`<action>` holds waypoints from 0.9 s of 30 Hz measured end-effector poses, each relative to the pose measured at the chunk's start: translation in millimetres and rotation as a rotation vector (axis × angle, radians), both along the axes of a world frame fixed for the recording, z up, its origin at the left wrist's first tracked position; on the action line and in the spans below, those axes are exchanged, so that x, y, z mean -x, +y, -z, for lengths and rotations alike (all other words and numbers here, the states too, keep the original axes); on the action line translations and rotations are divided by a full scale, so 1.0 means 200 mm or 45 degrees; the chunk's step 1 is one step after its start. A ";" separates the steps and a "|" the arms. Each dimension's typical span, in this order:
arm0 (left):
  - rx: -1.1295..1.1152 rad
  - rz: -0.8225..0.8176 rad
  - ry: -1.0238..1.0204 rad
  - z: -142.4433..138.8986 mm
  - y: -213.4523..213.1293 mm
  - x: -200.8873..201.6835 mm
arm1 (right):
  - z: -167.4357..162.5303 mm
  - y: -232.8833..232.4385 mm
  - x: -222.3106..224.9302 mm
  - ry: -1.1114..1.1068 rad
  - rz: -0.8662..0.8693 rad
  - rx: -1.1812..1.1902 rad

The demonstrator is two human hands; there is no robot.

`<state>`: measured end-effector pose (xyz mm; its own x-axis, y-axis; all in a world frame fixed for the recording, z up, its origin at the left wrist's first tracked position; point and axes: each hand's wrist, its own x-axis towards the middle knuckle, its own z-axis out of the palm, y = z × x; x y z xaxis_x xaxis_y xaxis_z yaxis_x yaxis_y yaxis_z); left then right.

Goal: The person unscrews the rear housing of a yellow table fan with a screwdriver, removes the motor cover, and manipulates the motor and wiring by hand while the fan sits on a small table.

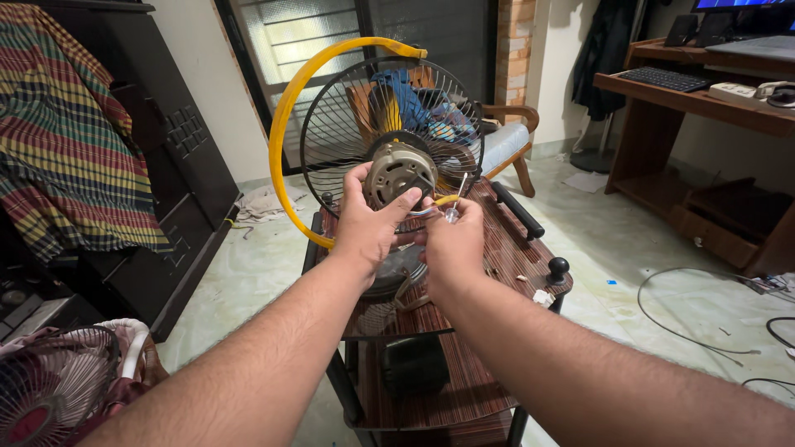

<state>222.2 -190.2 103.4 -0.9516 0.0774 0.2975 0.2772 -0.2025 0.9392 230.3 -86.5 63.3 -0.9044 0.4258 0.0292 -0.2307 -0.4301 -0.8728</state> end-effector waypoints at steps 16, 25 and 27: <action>-0.060 0.058 -0.069 0.02 -0.02 0.02 | -0.01 0.01 -0.03 0.179 0.149 -0.369; -0.047 0.034 -0.101 0.03 -0.01 0.05 | -0.01 0.04 -0.02 0.193 0.109 -0.339; -0.049 0.058 -0.100 0.03 -0.01 0.05 | 0.00 0.04 -0.02 0.201 0.097 -0.331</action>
<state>211.7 -193.0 98.2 -0.9678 0.1113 0.2258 0.1928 -0.2494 0.9490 234.0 -78.9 64.1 -0.8458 0.4519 0.2837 -0.3953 -0.1736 -0.9020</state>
